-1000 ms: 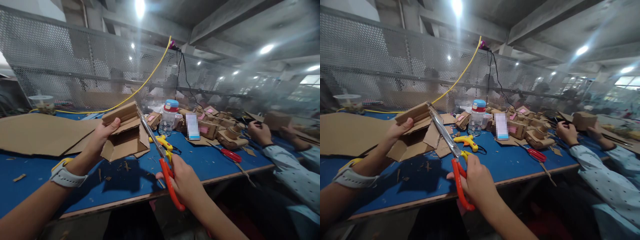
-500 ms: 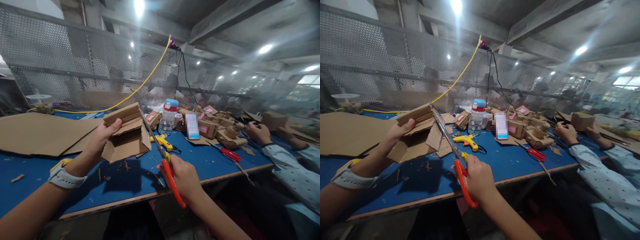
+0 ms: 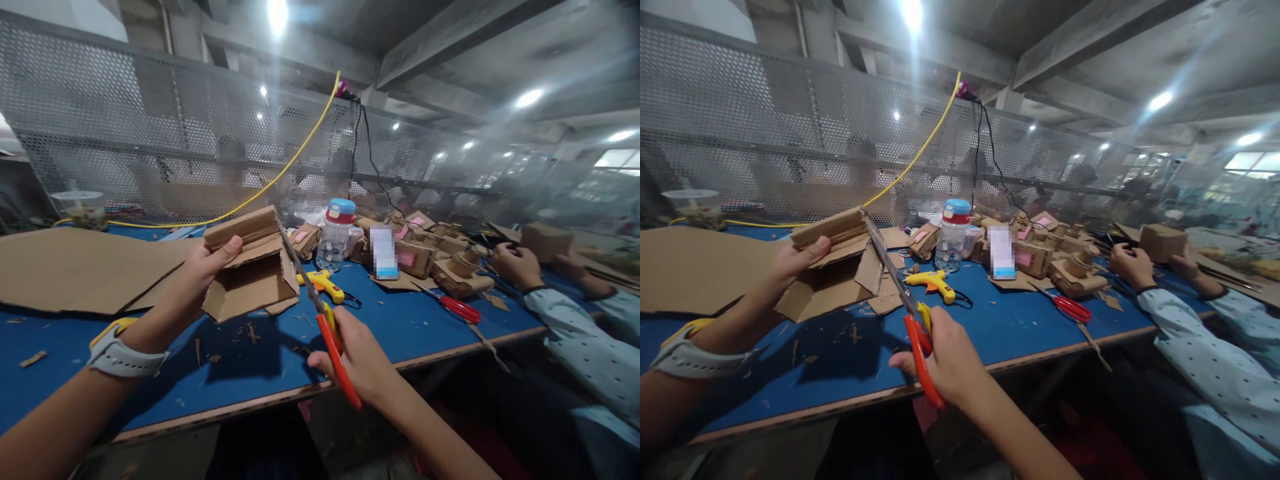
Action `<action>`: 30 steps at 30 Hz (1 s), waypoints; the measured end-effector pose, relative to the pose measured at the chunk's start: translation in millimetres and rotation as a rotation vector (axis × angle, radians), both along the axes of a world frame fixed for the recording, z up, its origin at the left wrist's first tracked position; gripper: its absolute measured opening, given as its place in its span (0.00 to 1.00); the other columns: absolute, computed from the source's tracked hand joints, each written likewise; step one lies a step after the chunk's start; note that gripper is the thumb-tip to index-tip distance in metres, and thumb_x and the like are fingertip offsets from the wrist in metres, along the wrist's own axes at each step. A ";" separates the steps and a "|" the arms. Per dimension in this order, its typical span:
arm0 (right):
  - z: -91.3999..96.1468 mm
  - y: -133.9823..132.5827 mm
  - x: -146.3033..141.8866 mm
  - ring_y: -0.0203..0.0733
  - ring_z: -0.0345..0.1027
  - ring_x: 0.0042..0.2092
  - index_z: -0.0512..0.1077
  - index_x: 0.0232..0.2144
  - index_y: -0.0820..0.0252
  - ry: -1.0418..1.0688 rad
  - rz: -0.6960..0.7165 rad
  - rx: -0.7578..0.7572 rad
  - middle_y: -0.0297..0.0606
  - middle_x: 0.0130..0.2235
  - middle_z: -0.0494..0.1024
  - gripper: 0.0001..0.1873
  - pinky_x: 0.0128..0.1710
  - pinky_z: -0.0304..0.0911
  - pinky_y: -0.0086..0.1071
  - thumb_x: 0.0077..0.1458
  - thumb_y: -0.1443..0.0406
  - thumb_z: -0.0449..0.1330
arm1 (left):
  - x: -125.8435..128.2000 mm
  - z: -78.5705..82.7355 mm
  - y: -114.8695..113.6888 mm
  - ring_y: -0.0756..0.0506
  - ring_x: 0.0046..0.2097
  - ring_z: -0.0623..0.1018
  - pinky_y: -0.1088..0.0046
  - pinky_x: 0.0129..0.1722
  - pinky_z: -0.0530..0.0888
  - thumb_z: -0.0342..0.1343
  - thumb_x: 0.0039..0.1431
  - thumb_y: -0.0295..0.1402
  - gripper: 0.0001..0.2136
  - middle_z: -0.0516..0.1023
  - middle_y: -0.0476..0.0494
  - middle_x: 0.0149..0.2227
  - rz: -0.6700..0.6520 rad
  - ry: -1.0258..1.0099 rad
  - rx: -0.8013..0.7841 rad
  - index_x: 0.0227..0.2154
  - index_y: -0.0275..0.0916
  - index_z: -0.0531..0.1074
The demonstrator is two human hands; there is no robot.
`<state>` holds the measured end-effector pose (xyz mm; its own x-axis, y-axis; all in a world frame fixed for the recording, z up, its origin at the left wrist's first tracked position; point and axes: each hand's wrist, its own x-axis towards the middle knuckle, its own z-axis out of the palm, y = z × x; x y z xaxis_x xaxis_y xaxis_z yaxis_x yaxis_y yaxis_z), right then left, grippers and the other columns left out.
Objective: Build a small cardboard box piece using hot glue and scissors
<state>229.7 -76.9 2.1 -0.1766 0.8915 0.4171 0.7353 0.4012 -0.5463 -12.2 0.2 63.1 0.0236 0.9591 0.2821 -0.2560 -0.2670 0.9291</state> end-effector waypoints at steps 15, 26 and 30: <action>18.9 -15.4 2.7 0.43 0.62 0.34 0.58 0.35 0.56 -0.139 0.157 -0.345 0.37 0.36 0.67 0.43 0.31 0.60 0.37 0.40 0.25 0.56 | -0.9 0.9 0.3 0.34 0.54 0.79 0.55 0.58 0.73 0.70 0.43 0.54 0.29 0.82 0.36 0.48 0.214 0.117 0.252 0.41 0.37 0.74; 30.9 -16.2 -12.4 0.42 0.63 0.33 0.57 0.34 0.55 -0.181 0.062 -0.391 0.36 0.35 0.70 0.32 0.33 0.58 0.35 0.48 0.43 0.70 | -1.6 -1.2 2.8 0.37 0.52 0.78 0.59 0.55 0.71 0.68 0.44 0.51 0.26 0.81 0.37 0.46 0.351 0.171 0.325 0.40 0.37 0.73; 21.3 -13.9 -17.3 0.37 0.58 0.28 0.56 0.33 0.54 -0.186 0.026 -0.329 0.32 0.29 0.68 0.27 0.28 0.52 0.31 0.51 0.50 0.70 | -0.9 -0.8 3.0 0.36 0.54 0.78 0.58 0.57 0.71 0.68 0.46 0.51 0.26 0.81 0.36 0.47 0.339 0.175 0.318 0.40 0.36 0.73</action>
